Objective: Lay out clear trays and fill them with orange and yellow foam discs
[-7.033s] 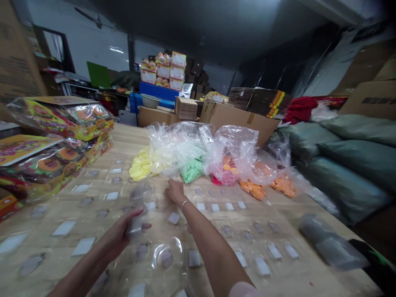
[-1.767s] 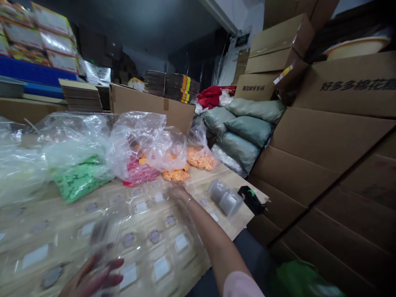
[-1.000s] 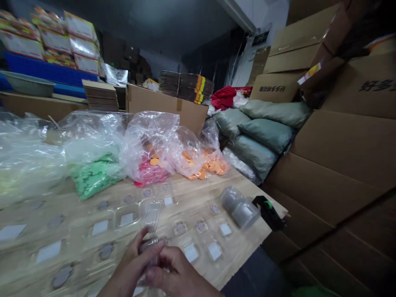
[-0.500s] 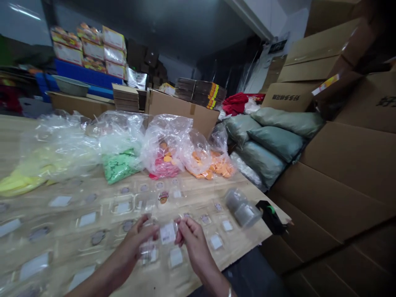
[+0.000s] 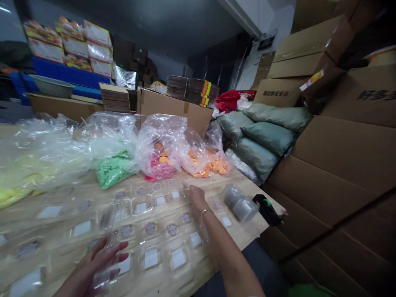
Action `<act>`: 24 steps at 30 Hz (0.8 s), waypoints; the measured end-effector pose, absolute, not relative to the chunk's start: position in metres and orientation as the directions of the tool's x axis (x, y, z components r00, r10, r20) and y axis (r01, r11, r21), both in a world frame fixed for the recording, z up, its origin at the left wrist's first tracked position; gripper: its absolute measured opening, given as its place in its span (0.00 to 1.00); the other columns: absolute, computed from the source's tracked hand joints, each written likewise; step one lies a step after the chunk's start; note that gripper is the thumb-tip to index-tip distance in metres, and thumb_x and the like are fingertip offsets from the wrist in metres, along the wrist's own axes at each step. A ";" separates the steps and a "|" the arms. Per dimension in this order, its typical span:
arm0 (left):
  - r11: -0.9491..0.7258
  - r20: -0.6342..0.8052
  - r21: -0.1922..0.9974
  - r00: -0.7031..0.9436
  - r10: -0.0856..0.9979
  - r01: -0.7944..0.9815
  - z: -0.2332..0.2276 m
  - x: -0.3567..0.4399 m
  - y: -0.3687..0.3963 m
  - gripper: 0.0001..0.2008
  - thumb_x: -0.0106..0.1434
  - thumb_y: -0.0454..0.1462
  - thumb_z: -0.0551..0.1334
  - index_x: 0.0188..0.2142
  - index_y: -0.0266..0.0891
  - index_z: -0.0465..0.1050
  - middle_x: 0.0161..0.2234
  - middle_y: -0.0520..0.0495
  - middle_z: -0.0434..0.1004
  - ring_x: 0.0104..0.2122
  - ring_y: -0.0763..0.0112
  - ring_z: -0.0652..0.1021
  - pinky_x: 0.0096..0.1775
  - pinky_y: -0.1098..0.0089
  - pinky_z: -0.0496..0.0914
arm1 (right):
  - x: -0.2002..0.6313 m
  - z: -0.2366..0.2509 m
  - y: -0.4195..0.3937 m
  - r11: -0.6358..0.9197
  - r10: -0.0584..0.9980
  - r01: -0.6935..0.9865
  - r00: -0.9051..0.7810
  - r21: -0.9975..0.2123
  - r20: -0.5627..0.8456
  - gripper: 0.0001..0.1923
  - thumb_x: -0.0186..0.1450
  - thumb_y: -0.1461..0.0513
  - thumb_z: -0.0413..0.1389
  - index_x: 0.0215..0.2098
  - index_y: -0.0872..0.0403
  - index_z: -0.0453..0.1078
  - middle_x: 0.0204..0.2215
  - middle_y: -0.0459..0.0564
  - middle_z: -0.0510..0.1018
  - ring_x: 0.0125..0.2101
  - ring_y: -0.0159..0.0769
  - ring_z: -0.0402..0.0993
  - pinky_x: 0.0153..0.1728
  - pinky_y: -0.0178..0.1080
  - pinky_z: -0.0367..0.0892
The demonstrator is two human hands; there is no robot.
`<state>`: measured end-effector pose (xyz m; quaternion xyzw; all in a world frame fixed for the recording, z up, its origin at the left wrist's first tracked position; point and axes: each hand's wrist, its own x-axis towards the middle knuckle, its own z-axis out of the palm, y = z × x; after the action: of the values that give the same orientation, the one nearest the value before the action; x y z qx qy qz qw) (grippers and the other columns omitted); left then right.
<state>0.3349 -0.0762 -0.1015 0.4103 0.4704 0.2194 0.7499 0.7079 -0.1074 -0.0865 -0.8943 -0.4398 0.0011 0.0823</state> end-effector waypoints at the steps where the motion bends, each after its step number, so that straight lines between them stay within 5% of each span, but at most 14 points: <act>1: 0.577 -0.541 0.813 0.458 0.705 0.073 -0.095 0.340 -0.079 0.49 0.41 0.61 0.71 0.57 0.44 0.60 0.55 0.34 0.73 0.56 0.42 0.72 0.51 0.49 0.72 | 0.696 -0.085 -0.111 -0.585 0.791 0.795 0.603 -0.164 0.101 0.10 0.67 0.65 0.54 0.46 0.59 0.74 0.45 0.61 0.79 0.47 0.41 0.75 0.41 0.35 0.65; 3: 0.571 -0.549 0.814 0.458 0.700 0.103 -0.077 0.356 -0.089 0.51 0.44 0.61 0.70 0.62 0.45 0.55 0.59 0.35 0.69 0.58 0.44 0.71 0.56 0.46 0.67 | 0.663 -0.080 -0.128 -0.488 0.820 0.818 0.550 -0.305 0.161 0.11 0.66 0.61 0.58 0.44 0.58 0.74 0.45 0.59 0.78 0.47 0.41 0.74 0.43 0.35 0.64; 5: 0.512 -0.506 0.851 0.453 0.735 0.119 -0.057 0.375 -0.103 0.54 0.44 0.61 0.70 0.64 0.45 0.52 0.60 0.35 0.67 0.58 0.45 0.70 0.60 0.47 0.62 | 0.620 -0.073 -0.155 -0.256 0.890 0.761 0.427 -0.596 0.162 0.11 0.66 0.57 0.60 0.39 0.57 0.74 0.37 0.52 0.79 0.39 0.36 0.74 0.39 0.34 0.65; 7: 0.478 -0.476 0.869 0.469 0.744 0.124 -0.043 0.395 -0.119 0.58 0.42 0.60 0.71 0.66 0.42 0.50 0.58 0.35 0.70 0.58 0.46 0.70 0.60 0.51 0.63 | 0.577 -0.067 -0.185 -0.010 0.974 0.488 0.201 -0.873 0.102 0.14 0.65 0.51 0.60 0.38 0.54 0.74 0.31 0.45 0.77 0.33 0.32 0.72 0.33 0.32 0.63; 10: 0.487 -0.477 0.865 0.502 0.722 0.120 -0.039 0.416 -0.141 0.60 0.39 0.57 0.74 0.66 0.40 0.51 0.54 0.37 0.74 0.56 0.48 0.72 0.52 0.59 0.70 | 0.533 -0.064 -0.220 0.078 0.983 0.137 0.157 -0.987 0.100 0.22 0.59 0.44 0.63 0.34 0.54 0.72 0.26 0.42 0.71 0.28 0.29 0.65 0.29 0.31 0.59; 14: 0.562 -0.537 0.815 0.545 0.644 0.138 -0.053 0.424 -0.158 0.50 0.43 0.54 0.74 0.62 0.41 0.58 0.48 0.43 0.78 0.50 0.54 0.77 0.40 0.67 0.73 | 0.521 -0.071 -0.247 0.100 0.977 -0.178 0.202 -0.979 0.063 0.29 0.55 0.37 0.61 0.28 0.54 0.67 0.24 0.42 0.68 0.26 0.28 0.63 0.30 0.33 0.61; 17: 0.604 -0.555 0.785 0.586 0.590 0.136 -0.059 0.422 -0.161 0.43 0.47 0.50 0.73 0.60 0.43 0.60 0.41 0.46 0.79 0.42 0.59 0.79 0.37 0.68 0.73 | 0.537 -0.074 -0.259 0.057 0.972 -0.163 0.236 -0.985 0.017 0.26 0.59 0.39 0.59 0.28 0.54 0.69 0.24 0.44 0.71 0.25 0.29 0.66 0.31 0.33 0.63; 21: 0.606 -0.559 0.788 0.538 0.631 0.108 -0.048 0.417 -0.157 0.36 0.50 0.47 0.71 0.56 0.41 0.64 0.47 0.43 0.78 0.47 0.58 0.78 0.39 0.69 0.73 | 0.605 -0.066 -0.254 -0.028 0.836 0.345 0.523 -0.938 0.167 0.16 0.70 0.54 0.50 0.34 0.55 0.72 0.27 0.47 0.75 0.30 0.33 0.72 0.34 0.33 0.65; 22: 0.601 -0.561 0.791 0.524 0.641 0.112 -0.045 0.416 -0.156 0.35 0.51 0.47 0.71 0.55 0.41 0.64 0.48 0.42 0.78 0.48 0.58 0.78 0.39 0.69 0.73 | 0.630 -0.063 -0.247 -0.130 0.778 0.537 0.577 -0.833 0.250 0.14 0.71 0.58 0.47 0.37 0.56 0.72 0.30 0.49 0.77 0.33 0.34 0.73 0.36 0.34 0.65; 24: 0.599 -0.564 0.792 0.518 0.643 0.119 -0.047 0.414 -0.154 0.35 0.50 0.49 0.71 0.55 0.41 0.64 0.49 0.41 0.78 0.49 0.57 0.78 0.40 0.69 0.74 | 0.683 -0.057 -0.229 -0.446 0.737 0.787 0.593 -0.426 0.324 0.15 0.71 0.64 0.44 0.43 0.57 0.73 0.39 0.54 0.79 0.41 0.36 0.74 0.42 0.35 0.64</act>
<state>0.4139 -0.1537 -0.0474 0.4138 0.4603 0.1712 0.7666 0.6829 -0.2290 -0.0565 -0.8492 -0.4486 -0.0456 0.2748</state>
